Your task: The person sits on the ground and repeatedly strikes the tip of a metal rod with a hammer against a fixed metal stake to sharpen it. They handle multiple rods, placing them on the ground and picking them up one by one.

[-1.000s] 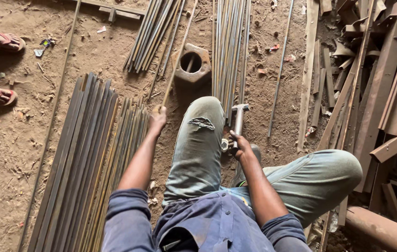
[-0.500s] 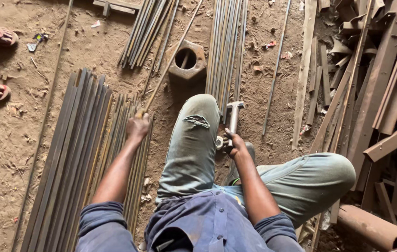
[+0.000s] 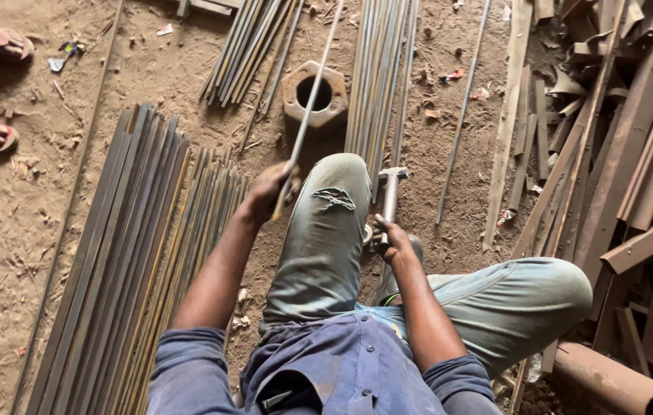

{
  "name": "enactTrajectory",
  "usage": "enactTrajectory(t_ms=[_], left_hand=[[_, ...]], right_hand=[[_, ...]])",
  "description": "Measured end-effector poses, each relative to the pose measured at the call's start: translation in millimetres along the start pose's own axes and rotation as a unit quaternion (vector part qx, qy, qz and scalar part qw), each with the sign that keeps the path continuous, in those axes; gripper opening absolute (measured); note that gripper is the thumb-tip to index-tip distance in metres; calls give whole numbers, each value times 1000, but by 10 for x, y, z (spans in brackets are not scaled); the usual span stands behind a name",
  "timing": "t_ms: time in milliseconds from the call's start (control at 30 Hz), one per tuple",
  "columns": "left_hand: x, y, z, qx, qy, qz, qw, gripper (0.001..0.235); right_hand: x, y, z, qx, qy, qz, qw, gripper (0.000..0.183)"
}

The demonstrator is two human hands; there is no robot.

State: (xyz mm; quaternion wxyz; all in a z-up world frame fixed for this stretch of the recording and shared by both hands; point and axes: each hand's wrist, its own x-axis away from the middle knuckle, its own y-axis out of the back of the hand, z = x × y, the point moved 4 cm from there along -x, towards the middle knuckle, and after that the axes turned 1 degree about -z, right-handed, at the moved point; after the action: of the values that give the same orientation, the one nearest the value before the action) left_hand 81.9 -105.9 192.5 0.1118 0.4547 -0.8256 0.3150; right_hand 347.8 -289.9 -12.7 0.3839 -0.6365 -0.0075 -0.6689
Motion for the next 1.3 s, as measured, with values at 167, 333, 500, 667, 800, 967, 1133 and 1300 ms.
enactTrajectory(t_ms=[167,333,500,667,800,967,1133,1300], left_hand=[[35,-1221,-843,80,-86,75,990,51],[68,-2282,-1105,179,-202,227,936,51],[-76,-2615,-1306,285,-218,335,871,41],[-252,-2604,-1293,339,-206,448,801,41],[-336,-2596,-1313,337,-219,501,766,36],[-320,-2543,-1329,347,-225,463,784,29],[-313,-2348,-1265,338,-227,462,788,30],[-922,-1177,-706,249,-165,199,933,37]], right_hand=[[4,76,-25,19,37,-50,998,27],[39,119,-16,36,43,-55,997,27],[151,136,14,76,67,-116,988,27],[106,174,0,64,65,-94,991,28],[63,165,0,47,41,-69,996,26],[82,135,10,68,30,-78,994,26],[143,80,37,68,47,-60,995,23],[215,17,66,90,12,-56,994,23]])
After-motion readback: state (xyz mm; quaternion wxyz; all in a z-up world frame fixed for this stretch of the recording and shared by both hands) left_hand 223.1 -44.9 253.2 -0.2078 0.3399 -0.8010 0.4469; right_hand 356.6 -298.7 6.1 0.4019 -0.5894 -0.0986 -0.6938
